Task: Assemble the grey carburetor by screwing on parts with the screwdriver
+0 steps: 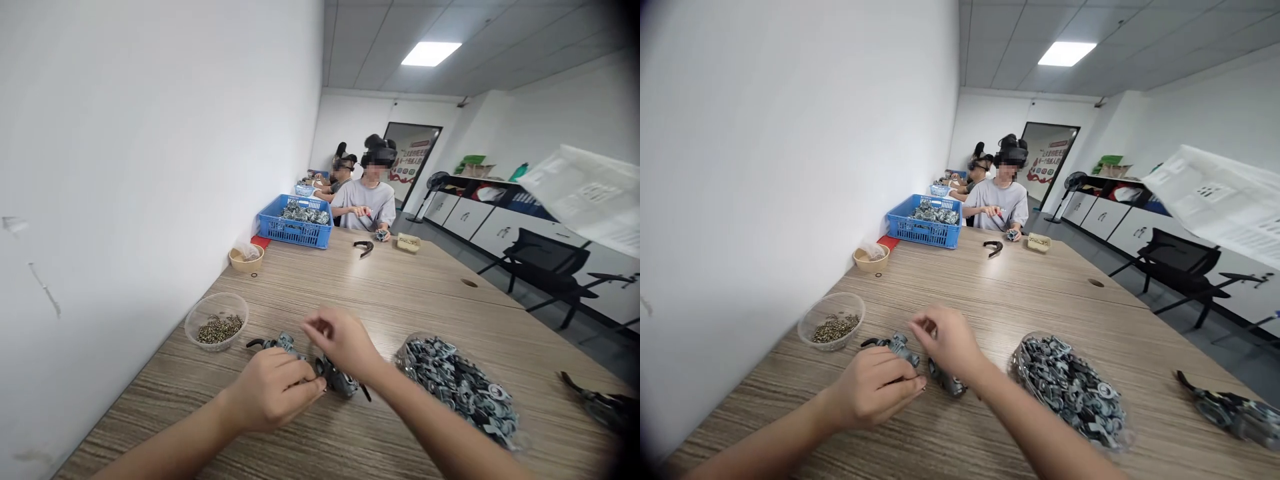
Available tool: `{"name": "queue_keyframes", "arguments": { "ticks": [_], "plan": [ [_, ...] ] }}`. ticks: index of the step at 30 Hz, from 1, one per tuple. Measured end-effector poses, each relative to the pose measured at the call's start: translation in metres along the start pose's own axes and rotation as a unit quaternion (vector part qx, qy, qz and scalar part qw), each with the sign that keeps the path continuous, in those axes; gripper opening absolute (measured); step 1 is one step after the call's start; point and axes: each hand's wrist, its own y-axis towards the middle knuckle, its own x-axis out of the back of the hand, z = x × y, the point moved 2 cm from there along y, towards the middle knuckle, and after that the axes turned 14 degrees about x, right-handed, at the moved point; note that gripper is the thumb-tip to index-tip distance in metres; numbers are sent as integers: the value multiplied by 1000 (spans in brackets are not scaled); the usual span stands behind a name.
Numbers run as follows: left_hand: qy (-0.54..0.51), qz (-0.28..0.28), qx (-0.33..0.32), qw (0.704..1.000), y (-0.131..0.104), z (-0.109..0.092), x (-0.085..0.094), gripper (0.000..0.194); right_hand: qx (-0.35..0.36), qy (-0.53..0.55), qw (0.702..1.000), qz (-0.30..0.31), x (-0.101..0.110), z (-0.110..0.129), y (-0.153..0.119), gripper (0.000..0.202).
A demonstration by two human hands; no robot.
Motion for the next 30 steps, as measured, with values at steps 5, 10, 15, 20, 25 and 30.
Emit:
{"name": "queue_keyframes", "arguments": {
  "ticks": [5,10,15,20,25,30],
  "plan": [
    [9,-21,-1,1000,-2,3,-2,10,2,-44,991,124,-44,-44,150,23],
    [24,-45,12,999,-1,13,5,23,-13,-91,978,187,-121,-69,226,37],
    [48,-99,13,994,1,20,8,30,-52,-138,969,197,-153,-92,247,35],
    [22,-88,31,995,0,19,4,30,-49,-164,969,178,-160,-91,256,38],
    [12,-30,17,999,-1,24,9,17,-110,-184,972,99,-86,-123,240,39],
    [16,-10,12,1000,-9,31,1,10,-282,-227,931,-58,98,-207,152,36]
  ]
}}
